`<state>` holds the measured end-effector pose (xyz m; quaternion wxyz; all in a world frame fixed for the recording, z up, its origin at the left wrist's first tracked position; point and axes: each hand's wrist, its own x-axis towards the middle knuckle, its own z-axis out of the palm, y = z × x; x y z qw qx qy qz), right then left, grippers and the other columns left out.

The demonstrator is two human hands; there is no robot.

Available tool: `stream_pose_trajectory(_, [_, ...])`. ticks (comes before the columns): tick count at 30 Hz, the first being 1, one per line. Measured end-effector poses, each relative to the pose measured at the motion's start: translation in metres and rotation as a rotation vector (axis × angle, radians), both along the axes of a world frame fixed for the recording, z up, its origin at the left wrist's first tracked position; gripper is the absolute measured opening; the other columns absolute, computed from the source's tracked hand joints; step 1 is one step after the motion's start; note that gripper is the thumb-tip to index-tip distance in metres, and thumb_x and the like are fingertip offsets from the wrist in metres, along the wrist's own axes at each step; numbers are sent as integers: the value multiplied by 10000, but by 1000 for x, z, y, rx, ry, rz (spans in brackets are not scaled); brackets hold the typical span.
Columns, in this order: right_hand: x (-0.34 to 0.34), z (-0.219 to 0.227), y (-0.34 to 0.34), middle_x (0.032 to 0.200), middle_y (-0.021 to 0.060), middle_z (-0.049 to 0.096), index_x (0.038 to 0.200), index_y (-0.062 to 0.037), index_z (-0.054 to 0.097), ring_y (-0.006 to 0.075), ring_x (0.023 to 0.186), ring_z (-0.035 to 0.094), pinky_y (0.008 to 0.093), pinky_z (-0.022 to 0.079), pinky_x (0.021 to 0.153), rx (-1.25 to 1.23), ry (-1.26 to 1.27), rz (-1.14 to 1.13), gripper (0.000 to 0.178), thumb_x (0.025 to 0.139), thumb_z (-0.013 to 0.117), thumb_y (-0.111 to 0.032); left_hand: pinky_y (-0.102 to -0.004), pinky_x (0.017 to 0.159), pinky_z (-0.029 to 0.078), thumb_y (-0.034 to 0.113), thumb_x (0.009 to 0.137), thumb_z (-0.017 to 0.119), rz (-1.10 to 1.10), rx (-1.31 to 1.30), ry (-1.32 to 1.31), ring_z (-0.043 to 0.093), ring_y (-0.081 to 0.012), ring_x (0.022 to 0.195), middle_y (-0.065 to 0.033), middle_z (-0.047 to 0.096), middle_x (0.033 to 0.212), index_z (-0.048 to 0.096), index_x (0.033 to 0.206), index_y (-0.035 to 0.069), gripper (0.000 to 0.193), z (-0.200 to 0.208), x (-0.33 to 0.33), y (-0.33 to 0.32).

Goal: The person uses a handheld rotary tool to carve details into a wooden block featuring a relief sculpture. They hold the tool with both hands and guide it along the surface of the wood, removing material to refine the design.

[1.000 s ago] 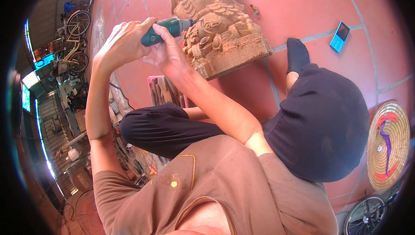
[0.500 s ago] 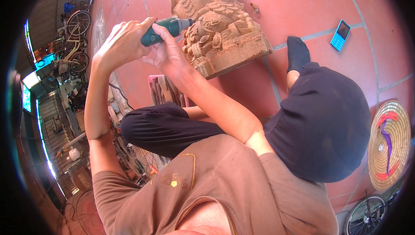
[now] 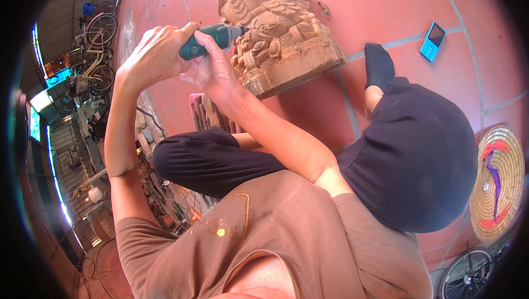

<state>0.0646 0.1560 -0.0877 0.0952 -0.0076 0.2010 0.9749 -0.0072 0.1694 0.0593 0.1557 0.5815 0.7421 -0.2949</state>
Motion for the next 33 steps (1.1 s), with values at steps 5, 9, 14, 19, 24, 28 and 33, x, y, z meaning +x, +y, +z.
stream_pose_trajectory(5, [6, 1, 0, 1252, -25, 606, 1263, -190, 532, 186, 1165, 605, 537, 422, 1050, -4, -14, 4, 397, 944, 619, -409, -485, 699, 491, 67, 655, 649, -26, -6, -18, 641, -424, 764, -239, 640, 749, 590, 1088, -17, 445, 4, 8, 3])
stream_pose_trajectory(9, [12, 4, 0, 1256, -26, 598, 1273, -193, 526, 185, 1180, 594, 535, 421, 1049, -27, -31, 13, 403, 943, 621, -405, -483, 701, 493, 67, 657, 653, -25, -10, -10, 640, -427, 769, -245, 638, 751, 599, 1044, -22, 400, 4, 12, 5])
stream_pose_trajectory(14, [19, 5, 0, 1276, -22, 583, 1287, -187, 510, 179, 1204, 575, 532, 410, 1058, -44, -42, -2, 421, 943, 621, -402, -477, 696, 495, 60, 651, 655, -48, 47, -61, 640, -431, 773, -247, 638, 749, 606, 1063, -24, 423, 3, 18, 6])
stream_pose_trajectory(19, [24, 3, 2, 1282, -8, 579, 1301, -176, 494, 187, 1206, 574, 532, 393, 1075, -54, -63, -3, 441, 943, 622, -398, -477, 695, 496, 59, 646, 661, -14, -17, -66, 642, -429, 774, -246, 643, 755, 609, 1108, -19, 471, 1, 23, 14])
stream_pose_trajectory(24, [23, 6, 2, 1285, 2, 578, 1300, -171, 490, 188, 1197, 578, 523, 391, 1077, -68, -67, -7, 448, 939, 627, -397, -478, 694, 495, 75, 650, 674, -27, 3, -76, 642, -428, 778, -244, 647, 762, 607, 1119, -10, 482, 3, 22, 13])
stream_pose_trajectory(28, [21, 12, 1, 1248, -5, 602, 1267, -175, 518, 179, 1180, 586, 513, 407, 1059, -31, -107, -3, 418, 928, 650, -382, -480, 716, 494, 100, 661, 681, -11, 33, -67, 643, -428, 812, -243, 660, 807, 594, 1159, -1, 515, 8, 18, 5])
stream_pose_trajectory(33, [18, 14, 0, 1172, -25, 631, 1206, -190, 554, 162, 1135, 600, 505, 447, 1011, 18, -120, 34, 368, 902, 696, -342, -474, 742, 494, 136, 681, 695, 16, 96, -23, 645, -427, 856, -246, 675, 895, 573, 1219, 12, 566, 11, 15, -12])
